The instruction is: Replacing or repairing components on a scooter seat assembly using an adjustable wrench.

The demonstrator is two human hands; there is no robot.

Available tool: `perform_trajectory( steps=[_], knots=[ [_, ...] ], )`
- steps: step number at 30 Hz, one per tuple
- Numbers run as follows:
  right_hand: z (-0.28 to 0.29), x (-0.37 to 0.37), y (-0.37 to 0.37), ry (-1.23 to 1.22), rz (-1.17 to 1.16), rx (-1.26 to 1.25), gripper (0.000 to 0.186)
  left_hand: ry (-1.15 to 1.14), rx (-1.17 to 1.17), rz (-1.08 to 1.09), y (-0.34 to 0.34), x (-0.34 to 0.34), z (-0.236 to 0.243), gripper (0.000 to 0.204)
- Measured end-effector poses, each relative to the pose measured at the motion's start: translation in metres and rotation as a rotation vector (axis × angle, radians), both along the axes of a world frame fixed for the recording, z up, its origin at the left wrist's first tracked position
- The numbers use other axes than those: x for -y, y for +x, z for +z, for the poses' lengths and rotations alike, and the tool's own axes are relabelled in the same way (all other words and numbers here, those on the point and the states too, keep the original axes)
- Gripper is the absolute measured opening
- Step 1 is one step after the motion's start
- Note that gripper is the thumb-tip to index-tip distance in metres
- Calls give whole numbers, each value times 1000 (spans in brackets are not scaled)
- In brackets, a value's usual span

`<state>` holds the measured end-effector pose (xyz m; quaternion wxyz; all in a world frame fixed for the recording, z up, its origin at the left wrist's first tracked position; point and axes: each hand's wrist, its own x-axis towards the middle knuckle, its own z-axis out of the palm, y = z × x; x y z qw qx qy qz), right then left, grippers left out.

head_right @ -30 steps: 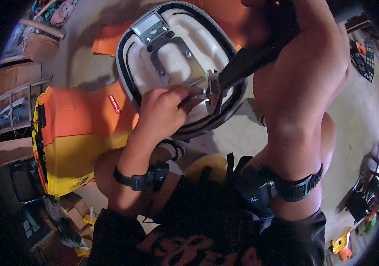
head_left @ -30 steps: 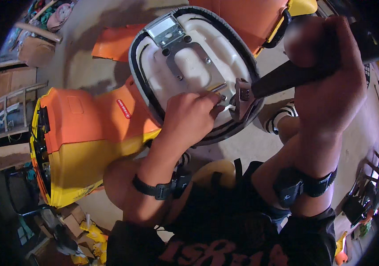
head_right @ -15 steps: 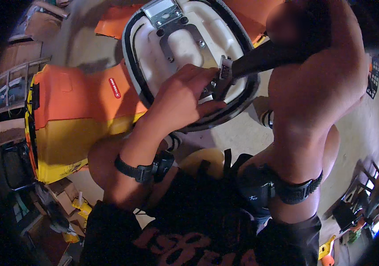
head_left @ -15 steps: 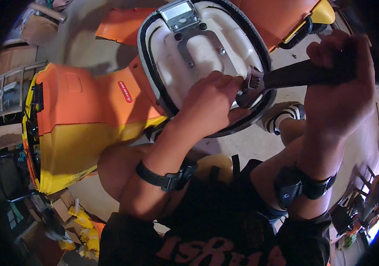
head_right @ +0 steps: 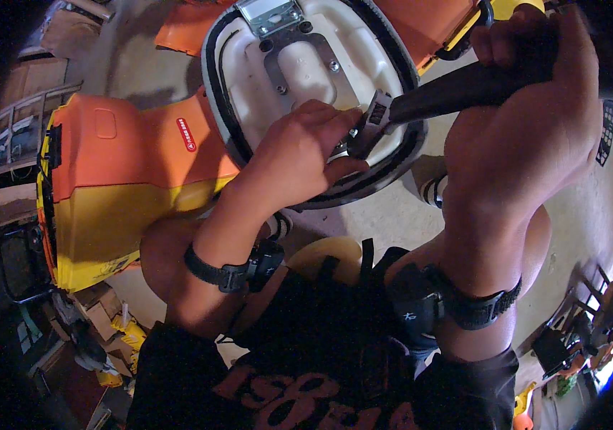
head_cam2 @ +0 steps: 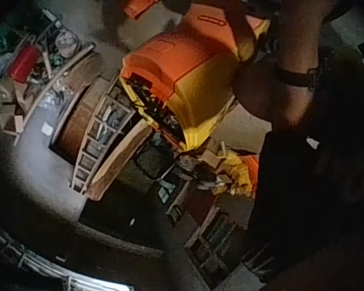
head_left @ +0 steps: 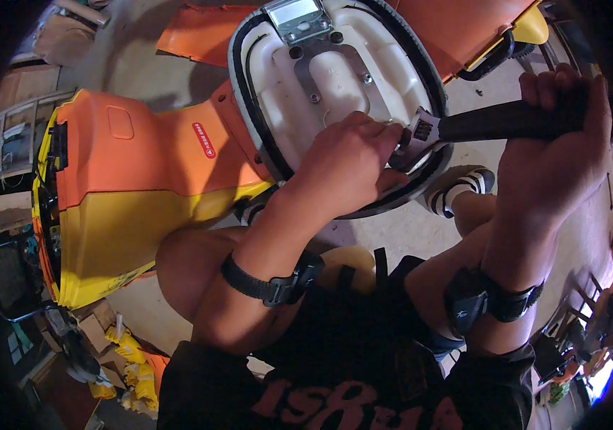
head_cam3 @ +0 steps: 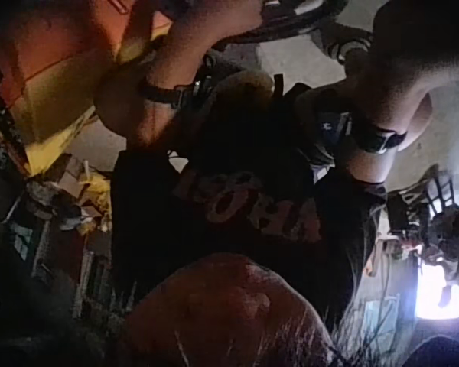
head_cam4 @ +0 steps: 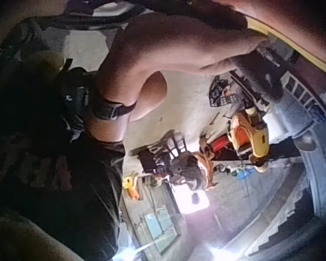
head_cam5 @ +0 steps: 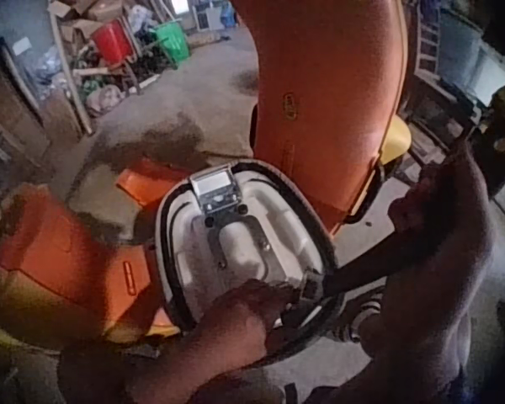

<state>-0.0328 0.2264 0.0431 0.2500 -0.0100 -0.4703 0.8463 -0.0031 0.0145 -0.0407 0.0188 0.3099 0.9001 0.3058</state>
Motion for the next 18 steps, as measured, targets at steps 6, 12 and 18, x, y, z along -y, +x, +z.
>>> perform_trajectory(
  steps=[6, 12, 18],
  knots=[
    [7, -15, 4, -57, 125, 14, 28, -59, 83, -51, -2, 0, 7, 49],
    [13, -19, 2, -101, 118, 97, 41, -20, 233, -23, -5, 2, 19, 52],
    [25, 19, 52, -57, 105, 43, 38, -55, 281, -15, -5, -2, 21, 57]
  ],
)
